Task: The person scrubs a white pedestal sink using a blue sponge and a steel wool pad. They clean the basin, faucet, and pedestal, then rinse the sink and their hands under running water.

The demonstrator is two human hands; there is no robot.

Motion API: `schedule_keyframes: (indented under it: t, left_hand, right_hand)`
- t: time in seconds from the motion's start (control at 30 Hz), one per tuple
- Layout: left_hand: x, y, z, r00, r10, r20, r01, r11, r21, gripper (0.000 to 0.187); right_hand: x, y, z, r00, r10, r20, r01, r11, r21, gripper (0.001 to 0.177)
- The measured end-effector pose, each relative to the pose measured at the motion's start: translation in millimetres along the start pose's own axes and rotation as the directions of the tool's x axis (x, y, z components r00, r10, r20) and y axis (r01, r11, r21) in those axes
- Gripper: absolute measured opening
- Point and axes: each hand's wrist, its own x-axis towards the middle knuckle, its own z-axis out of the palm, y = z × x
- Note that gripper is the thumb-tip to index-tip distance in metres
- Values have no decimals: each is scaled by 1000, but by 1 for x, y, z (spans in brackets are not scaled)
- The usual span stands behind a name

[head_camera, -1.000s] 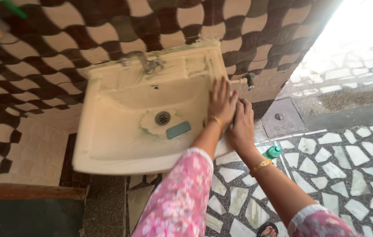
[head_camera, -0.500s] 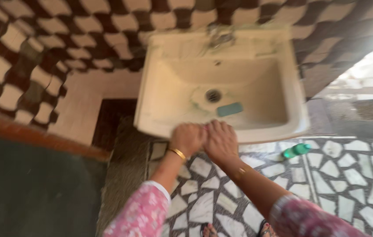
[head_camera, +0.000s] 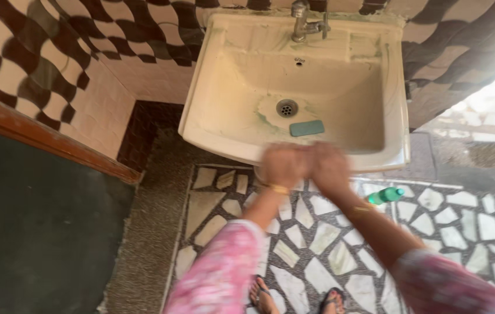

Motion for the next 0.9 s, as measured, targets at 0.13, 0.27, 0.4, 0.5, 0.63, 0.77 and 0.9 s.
schedule_keyframes:
  t: [0.13, 0.27, 0.4, 0.5, 0.63, 0.77, 0.9]
  left_hand:
    - [18, 107, 75, 993, -115, -35, 115, 993, -9, 38]
    - [8, 98, 78, 991, -52, 127, 66, 991, -114, 36]
    - [0, -9, -15, 990, 25, 136, 4, 978, -206, 41]
    - [18, -85, -99, 966, 9, 258, 9, 998, -68, 35]
    - [59, -142, -140, 739, -270, 617, -9, 912, 410, 42]
    - [99, -172, -125, 741, -286, 607, -215, 756, 619, 81]
    - [126, -185, -112, 724, -327, 607, -124, 804, 581, 98]
  right_hand:
    - [-29, 72, -84, 991, -90, 95, 104, 982, -155, 31]
    - [-38, 54, -67, 988, 150, 38, -137, 962, -236, 25]
    - [-1, -33, 2, 988, 44, -147, -57, 994, -89, 18]
    - [49, -103, 49, 996, 62, 64, -58, 997, -60, 28]
    - [77, -131, 84, 924, 168, 345, -215, 971, 101, 27]
    - [44, -57, 34, 946, 61, 318, -74, 997, 31, 32]
    - [11, 74, -25, 521, 446, 728, -287, 895, -343, 38]
